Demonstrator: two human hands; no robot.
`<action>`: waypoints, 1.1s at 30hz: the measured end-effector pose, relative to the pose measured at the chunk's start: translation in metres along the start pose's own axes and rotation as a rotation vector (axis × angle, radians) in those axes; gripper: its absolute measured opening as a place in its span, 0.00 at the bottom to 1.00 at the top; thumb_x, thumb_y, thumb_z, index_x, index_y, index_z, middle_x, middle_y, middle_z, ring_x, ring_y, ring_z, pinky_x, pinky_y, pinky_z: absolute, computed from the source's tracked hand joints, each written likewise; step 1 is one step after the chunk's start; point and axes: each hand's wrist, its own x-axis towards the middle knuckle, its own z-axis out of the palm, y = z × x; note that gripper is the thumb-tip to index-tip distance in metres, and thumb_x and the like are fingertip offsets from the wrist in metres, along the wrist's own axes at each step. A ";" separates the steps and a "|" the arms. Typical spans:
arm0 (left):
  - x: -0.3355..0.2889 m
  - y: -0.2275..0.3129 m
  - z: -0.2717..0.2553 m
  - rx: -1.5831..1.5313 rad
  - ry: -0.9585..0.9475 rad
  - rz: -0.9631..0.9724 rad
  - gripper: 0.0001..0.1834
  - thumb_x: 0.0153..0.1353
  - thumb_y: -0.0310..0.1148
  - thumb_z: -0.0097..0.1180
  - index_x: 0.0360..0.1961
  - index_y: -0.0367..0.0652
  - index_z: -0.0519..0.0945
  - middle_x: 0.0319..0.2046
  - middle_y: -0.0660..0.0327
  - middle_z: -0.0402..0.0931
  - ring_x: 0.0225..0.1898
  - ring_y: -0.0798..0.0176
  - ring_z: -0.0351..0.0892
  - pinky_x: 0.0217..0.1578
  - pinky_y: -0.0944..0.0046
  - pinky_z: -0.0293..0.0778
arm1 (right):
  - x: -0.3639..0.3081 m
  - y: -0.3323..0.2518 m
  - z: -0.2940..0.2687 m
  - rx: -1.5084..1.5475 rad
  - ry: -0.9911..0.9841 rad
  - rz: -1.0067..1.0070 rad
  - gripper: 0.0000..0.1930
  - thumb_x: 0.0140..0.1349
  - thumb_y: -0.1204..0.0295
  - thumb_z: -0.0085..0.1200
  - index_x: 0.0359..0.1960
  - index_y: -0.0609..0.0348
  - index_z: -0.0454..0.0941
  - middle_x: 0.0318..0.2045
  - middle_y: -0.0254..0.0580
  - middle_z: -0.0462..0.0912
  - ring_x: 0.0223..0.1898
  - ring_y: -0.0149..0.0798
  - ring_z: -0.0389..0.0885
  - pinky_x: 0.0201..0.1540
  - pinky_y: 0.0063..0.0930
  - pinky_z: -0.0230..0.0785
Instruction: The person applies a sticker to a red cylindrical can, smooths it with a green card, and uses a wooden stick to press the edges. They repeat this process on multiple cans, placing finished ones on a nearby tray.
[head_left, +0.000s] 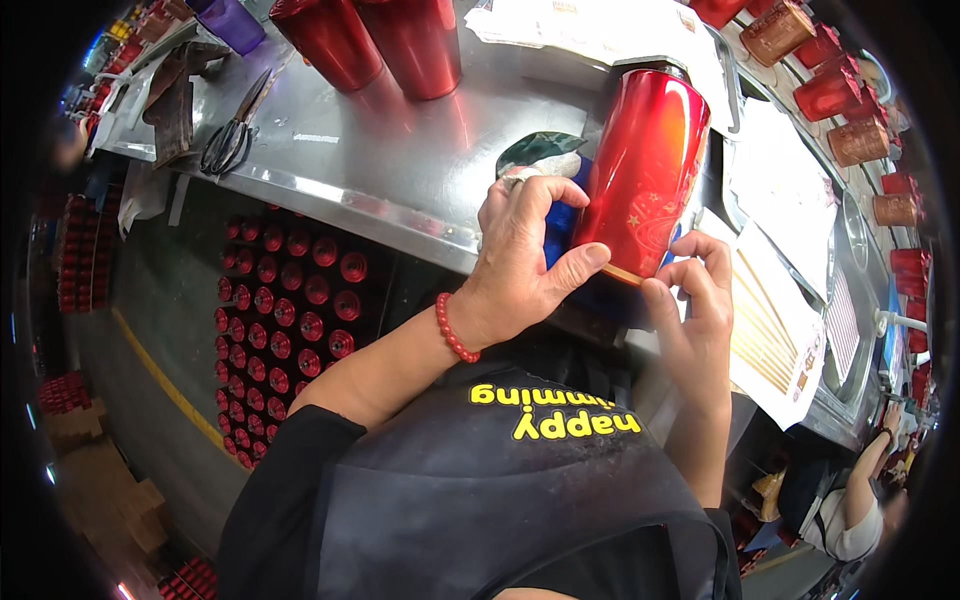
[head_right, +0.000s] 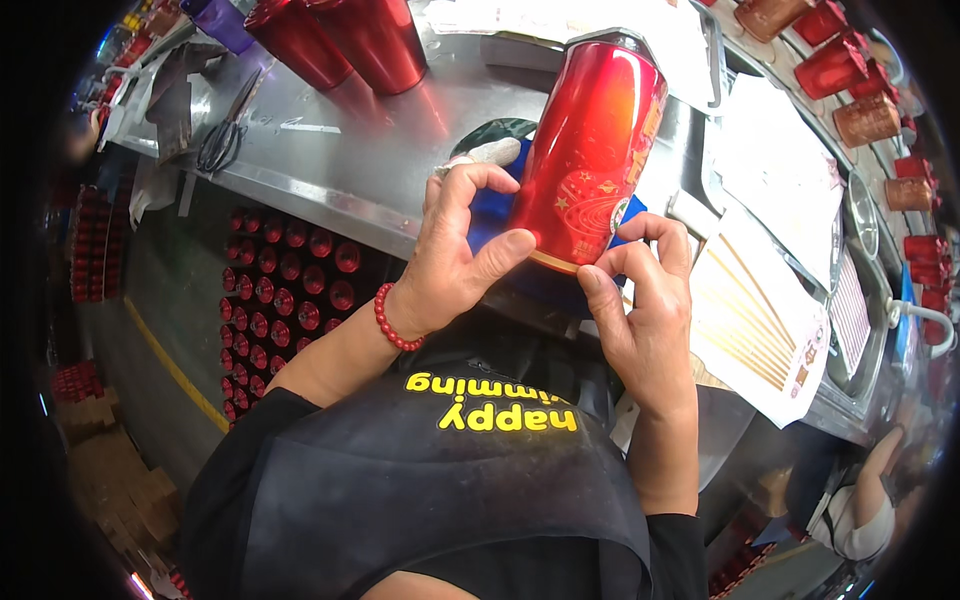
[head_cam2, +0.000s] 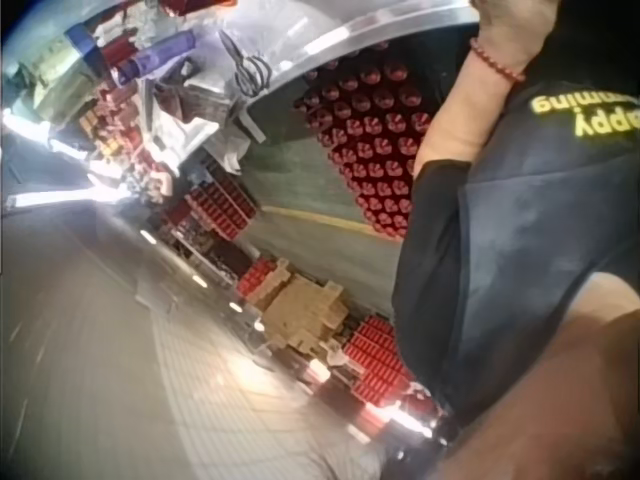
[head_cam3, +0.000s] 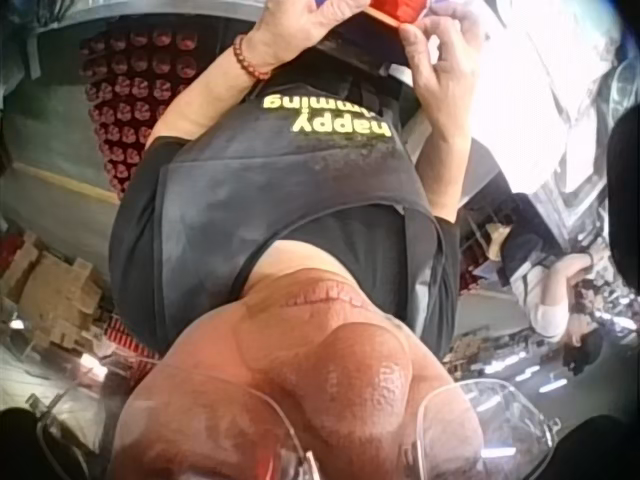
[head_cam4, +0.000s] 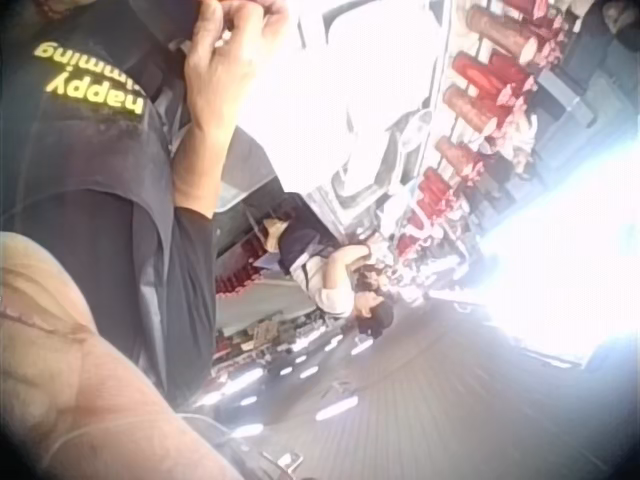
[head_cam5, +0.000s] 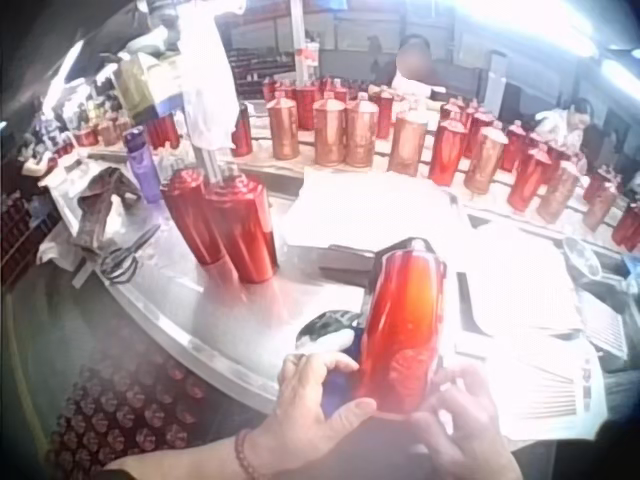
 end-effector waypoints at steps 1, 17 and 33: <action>0.000 0.000 0.000 -0.016 0.006 -0.006 0.23 0.66 0.47 0.62 0.53 0.44 0.72 0.49 0.56 0.75 0.54 0.48 0.66 0.61 0.48 0.56 | 0.000 0.000 0.000 0.002 0.003 0.006 0.10 0.63 0.71 0.65 0.32 0.63 0.76 0.46 0.55 0.73 0.51 0.51 0.72 0.54 0.41 0.67; -0.022 0.004 -0.006 0.019 0.165 0.380 0.16 0.53 0.22 0.69 0.42 0.51 0.84 0.39 0.65 0.81 0.44 0.60 0.74 0.45 0.60 0.71 | 0.003 0.003 -0.001 0.048 -0.033 0.011 0.12 0.62 0.70 0.66 0.31 0.63 0.74 0.44 0.53 0.72 0.51 0.50 0.71 0.55 0.40 0.66; -0.008 -0.008 -0.009 0.074 -0.026 0.552 0.22 0.49 0.17 0.67 0.44 0.51 0.83 0.43 0.63 0.84 0.48 0.55 0.70 0.47 0.59 0.74 | 0.004 0.016 -0.022 0.216 -0.168 0.103 0.10 0.63 0.72 0.64 0.30 0.62 0.75 0.48 0.47 0.69 0.53 0.44 0.70 0.57 0.32 0.64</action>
